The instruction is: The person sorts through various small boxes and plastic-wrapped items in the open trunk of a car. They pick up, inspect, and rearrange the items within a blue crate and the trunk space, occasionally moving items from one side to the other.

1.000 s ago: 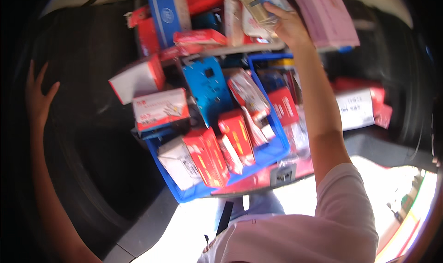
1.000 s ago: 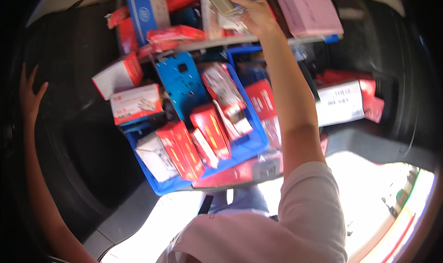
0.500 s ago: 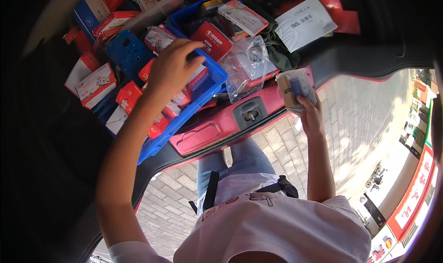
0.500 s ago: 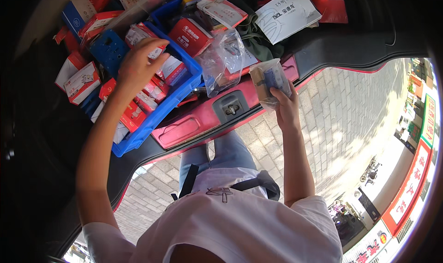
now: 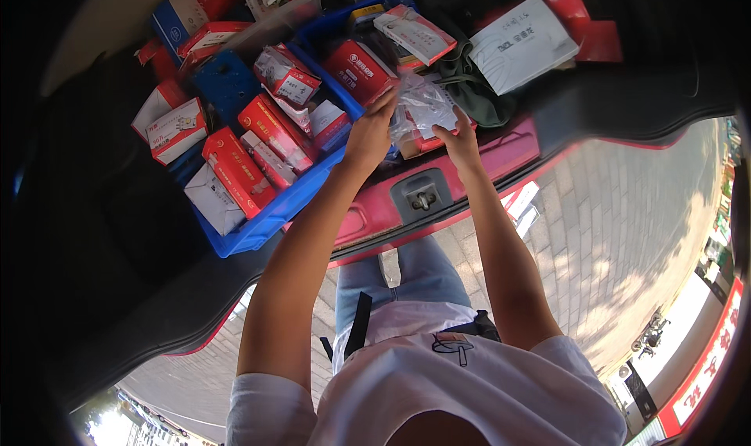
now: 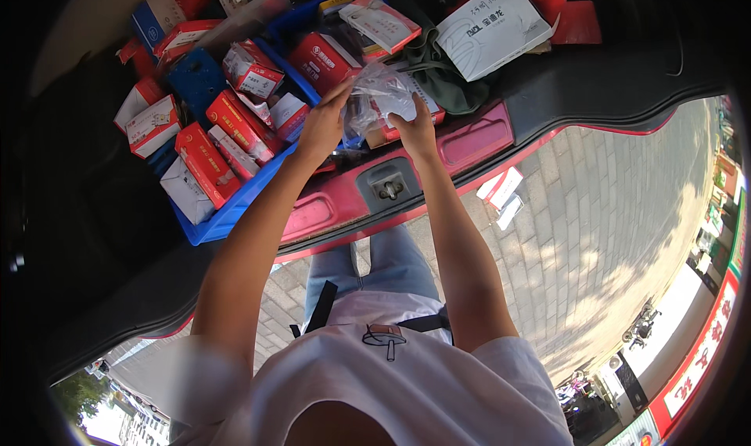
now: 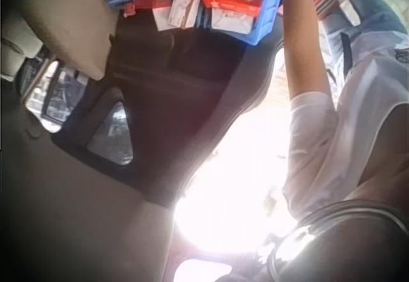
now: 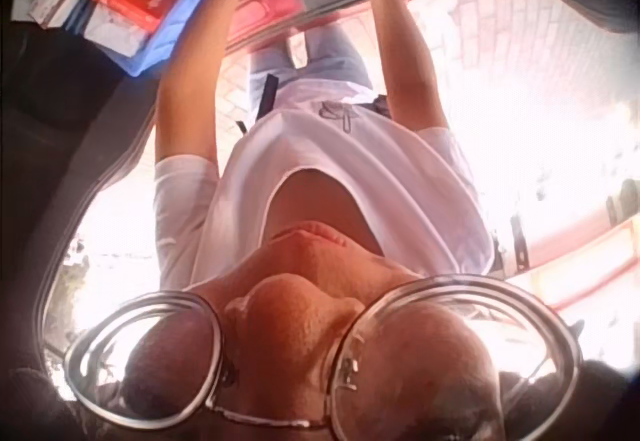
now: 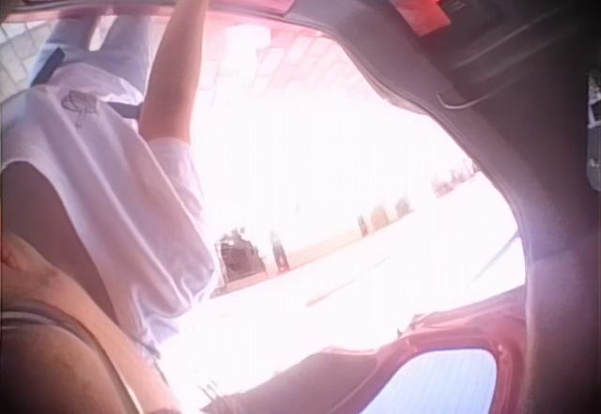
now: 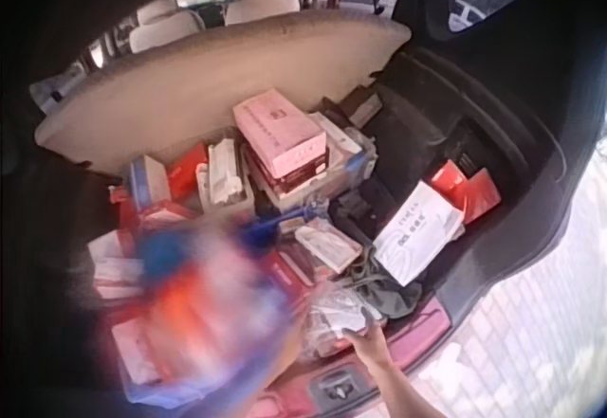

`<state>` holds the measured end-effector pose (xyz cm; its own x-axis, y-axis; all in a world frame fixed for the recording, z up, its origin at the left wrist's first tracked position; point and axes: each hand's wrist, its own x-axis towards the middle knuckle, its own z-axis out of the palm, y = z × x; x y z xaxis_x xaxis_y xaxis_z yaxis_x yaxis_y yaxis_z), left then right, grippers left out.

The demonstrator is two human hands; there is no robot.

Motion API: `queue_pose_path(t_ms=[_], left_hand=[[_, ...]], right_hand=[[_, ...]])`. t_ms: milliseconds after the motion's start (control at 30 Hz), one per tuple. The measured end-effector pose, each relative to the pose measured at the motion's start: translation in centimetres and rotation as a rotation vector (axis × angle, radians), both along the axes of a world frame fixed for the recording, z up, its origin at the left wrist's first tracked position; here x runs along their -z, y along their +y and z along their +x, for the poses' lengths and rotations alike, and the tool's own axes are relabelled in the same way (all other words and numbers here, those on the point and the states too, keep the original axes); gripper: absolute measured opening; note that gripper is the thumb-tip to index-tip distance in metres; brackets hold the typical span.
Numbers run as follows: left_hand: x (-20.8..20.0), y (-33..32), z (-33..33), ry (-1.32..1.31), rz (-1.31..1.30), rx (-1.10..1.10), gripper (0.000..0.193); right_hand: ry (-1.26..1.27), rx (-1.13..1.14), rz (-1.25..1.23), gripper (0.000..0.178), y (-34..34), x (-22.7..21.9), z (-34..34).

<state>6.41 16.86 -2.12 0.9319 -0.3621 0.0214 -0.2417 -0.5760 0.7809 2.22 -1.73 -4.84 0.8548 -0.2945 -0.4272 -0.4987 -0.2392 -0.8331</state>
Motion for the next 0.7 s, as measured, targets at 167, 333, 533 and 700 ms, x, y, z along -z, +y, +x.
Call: queue_pose_path(t_ms=[167,333,533,700], left_hand=[[-2.2,4.0,-2.2,0.139,0.035,0.125,0.047],[-14.4,16.7,6.2,-0.24,0.381,-0.068,0.027],[-20.7,50.6,10.7,-0.405,1.674,-0.484,0.043],[-19.8,57.6,10.7,-0.289,1.694,-0.412,0.059]], right_hand=[[-0.133,-0.049,0.125,0.04,-2.8,-2.1,-1.5],[-0.233,-0.119,0.11,0.028,-2.0,-7.5,4.0],[-0.405,-0.542,0.244,0.024,16.7,-12.4,18.4],[-0.372,-0.684,0.181,0.073,32.3,-11.5,29.7]])
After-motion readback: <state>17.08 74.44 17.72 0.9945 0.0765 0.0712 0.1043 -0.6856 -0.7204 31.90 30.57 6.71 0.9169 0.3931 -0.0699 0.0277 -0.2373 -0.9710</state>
